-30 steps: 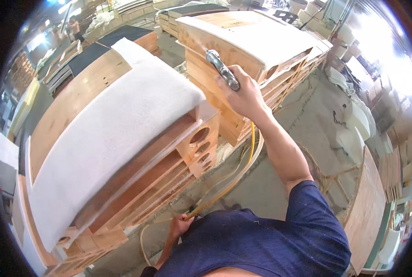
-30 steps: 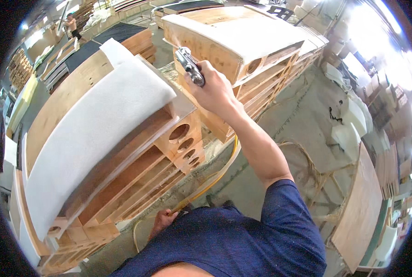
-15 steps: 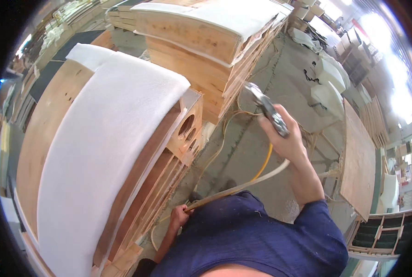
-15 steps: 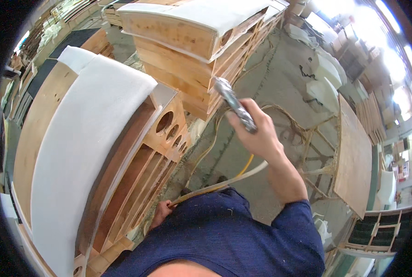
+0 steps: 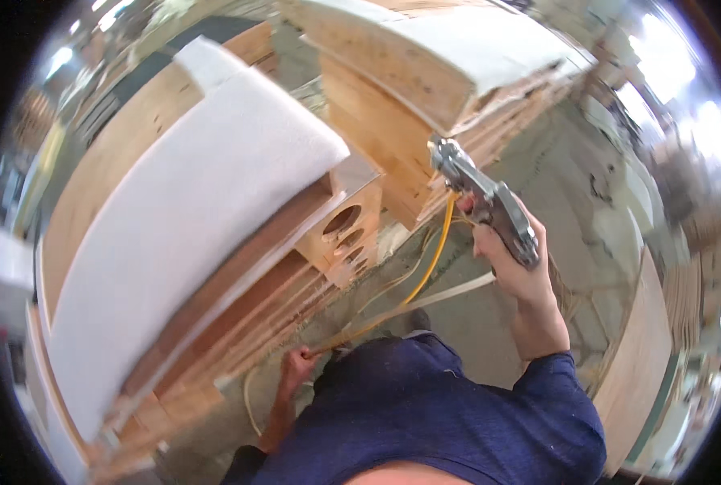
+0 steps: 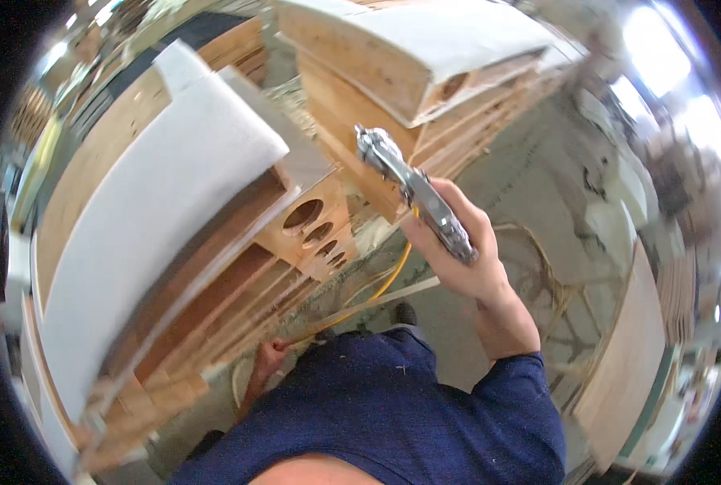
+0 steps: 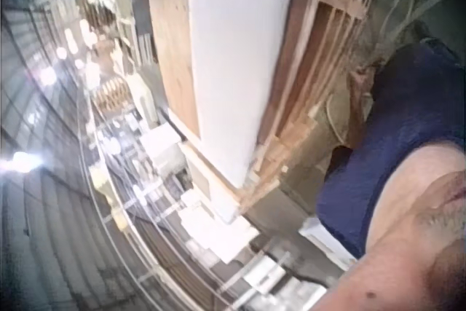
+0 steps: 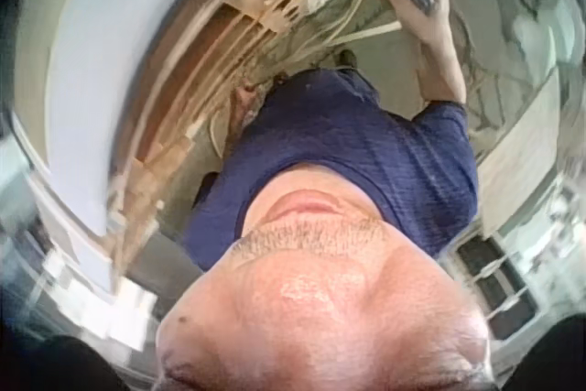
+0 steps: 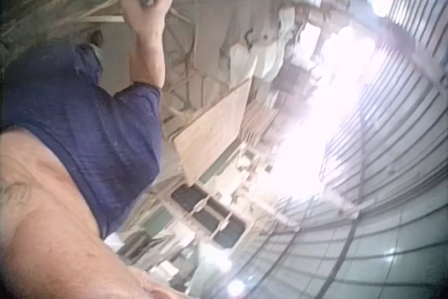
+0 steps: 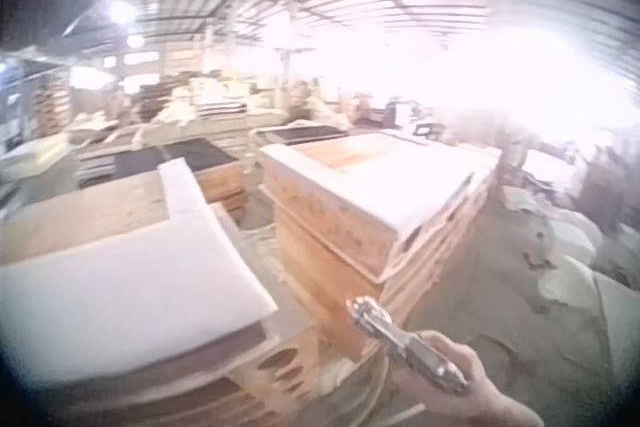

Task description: The person places white foam padding onto wooden furniture frames and uses a pneumatic nail gun to secure the foam. The person also picks up and stacks additional foam pieces.

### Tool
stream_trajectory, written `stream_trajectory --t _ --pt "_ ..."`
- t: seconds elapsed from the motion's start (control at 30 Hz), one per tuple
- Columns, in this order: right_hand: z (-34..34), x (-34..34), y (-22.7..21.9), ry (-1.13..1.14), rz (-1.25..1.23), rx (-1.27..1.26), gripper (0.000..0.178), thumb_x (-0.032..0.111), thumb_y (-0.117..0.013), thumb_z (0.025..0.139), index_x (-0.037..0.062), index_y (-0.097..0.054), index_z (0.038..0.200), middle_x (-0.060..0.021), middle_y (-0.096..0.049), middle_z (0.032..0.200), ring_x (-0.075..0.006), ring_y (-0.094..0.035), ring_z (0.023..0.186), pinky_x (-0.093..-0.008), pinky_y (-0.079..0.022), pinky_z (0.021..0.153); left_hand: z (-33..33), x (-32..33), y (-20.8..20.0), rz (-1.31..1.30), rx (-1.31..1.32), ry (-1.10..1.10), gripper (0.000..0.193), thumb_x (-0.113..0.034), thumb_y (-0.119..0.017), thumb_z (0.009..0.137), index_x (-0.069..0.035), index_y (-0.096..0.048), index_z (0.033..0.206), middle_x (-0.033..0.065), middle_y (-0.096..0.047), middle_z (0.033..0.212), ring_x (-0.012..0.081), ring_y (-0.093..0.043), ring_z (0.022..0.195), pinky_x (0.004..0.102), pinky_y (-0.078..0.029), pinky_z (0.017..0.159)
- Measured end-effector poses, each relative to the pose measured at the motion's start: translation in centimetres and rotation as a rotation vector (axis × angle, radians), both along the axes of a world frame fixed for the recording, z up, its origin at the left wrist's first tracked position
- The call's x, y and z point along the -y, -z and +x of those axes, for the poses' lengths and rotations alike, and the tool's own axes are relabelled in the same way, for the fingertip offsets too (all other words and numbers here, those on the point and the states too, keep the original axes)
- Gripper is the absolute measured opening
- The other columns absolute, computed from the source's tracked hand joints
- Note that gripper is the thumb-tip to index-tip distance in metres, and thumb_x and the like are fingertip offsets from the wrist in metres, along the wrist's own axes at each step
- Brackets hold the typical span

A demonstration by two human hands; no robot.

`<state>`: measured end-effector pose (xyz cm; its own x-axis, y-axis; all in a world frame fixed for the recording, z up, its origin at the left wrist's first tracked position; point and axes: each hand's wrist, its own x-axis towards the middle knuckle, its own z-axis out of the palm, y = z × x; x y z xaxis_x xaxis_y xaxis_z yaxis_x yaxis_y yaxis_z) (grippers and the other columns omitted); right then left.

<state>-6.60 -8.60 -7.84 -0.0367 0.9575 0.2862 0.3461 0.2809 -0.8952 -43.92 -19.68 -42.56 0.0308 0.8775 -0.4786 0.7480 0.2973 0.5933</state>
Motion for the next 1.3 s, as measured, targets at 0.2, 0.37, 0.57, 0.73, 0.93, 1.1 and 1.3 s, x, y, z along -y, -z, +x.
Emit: stream_trajectory --t 0.2,0.37,0.57,0.73,0.93,1.1,1.3 --pt "5.0 -1.4 0.9 -0.306 0.047 0.134 0.031 0.009 -0.065 0.077 -0.0018 -0.059 0.105 -0.0025 -0.062 0.086 -0.0066 -0.052 0.067 -0.0207 -0.043 0.066 7.4 4.4 -1.1 -0.096 -0.011 -0.166 0.033 -0.035 -0.072 0.073 -0.004 -0.060 0.073 0.0123 -0.060 0.065 0.0255 -0.056 0.058 0.0377 -0.045 0.058" --pt "10.0 -3.1 0.7 -0.505 0.204 0.227 0.032 0.007 -0.067 0.076 -0.0002 -0.057 0.105 -0.0038 -0.061 0.076 -0.0095 -0.054 0.063 -0.0235 -0.045 0.061 18.7 6.8 -2.4 0.035 -0.110 -0.203 0.031 -0.036 -0.070 0.070 -0.007 -0.063 0.079 0.0167 -0.064 0.077 0.0340 -0.062 0.073 0.0414 -0.047 0.065" --pt "14.0 -3.8 2.5 -0.672 0.163 0.255 0.034 0.009 -0.068 0.078 -0.0011 -0.054 0.107 -0.0052 -0.057 0.071 -0.0115 -0.052 0.061 -0.0251 -0.044 0.060 25.0 10.7 -2.2 -0.217 -0.163 -0.203 0.027 -0.033 -0.067 0.069 -0.010 -0.065 0.083 0.0179 -0.065 0.085 0.0370 -0.062 0.085 0.0442 -0.047 0.073" --pt "15.5 -3.1 1.5 -0.668 0.244 0.188 0.034 0.010 -0.068 0.078 -0.0017 -0.055 0.107 -0.0037 -0.057 0.073 -0.0106 -0.052 0.063 -0.0251 -0.044 0.061 26.7 11.6 -3.1 -0.189 -0.159 -0.290 0.028 -0.035 -0.062 0.074 -0.011 -0.066 0.087 0.0175 -0.064 0.091 0.0365 -0.061 0.088 0.0439 -0.047 0.076" --pt "16.1 -3.3 3.7 -0.709 0.110 0.225 0.030 0.008 -0.067 0.080 0.0009 -0.054 0.106 -0.0075 -0.057 0.074 -0.0147 -0.055 0.065 -0.0279 -0.045 0.062 24.8 12.2 -3.1 -0.061 -0.333 -0.209 0.032 -0.040 -0.064 0.074 -0.010 -0.066 0.084 0.0167 -0.065 0.087 0.0357 -0.061 0.086 0.0444 -0.047 0.075" --pt "14.0 -4.9 3.0 -0.642 0.025 0.026 0.029 0.013 -0.066 0.083 0.0013 -0.054 0.106 -0.0077 -0.059 0.078 -0.0133 -0.056 0.070 -0.0287 -0.046 0.065 24.2 12.9 -4.7 -0.177 -0.330 -0.256 0.031 -0.039 -0.065 0.073 -0.009 -0.065 0.081 0.0164 -0.065 0.081 0.0363 -0.062 0.081 0.0436 -0.048 0.071" --pt "9.4 -11.4 2.0 -0.504 0.158 -0.102 0.028 0.026 -0.065 0.086 0.0017 -0.057 0.097 -0.0141 -0.058 0.073 -0.0192 -0.057 0.066 -0.0337 -0.047 0.064 23.8 13.8 -6.7 -0.181 -0.271 -0.369 0.032 -0.039 -0.065 0.074 -0.007 -0.064 0.078 0.0189 -0.063 0.076 0.0380 -0.062 0.075 0.0440 -0.047 0.066"
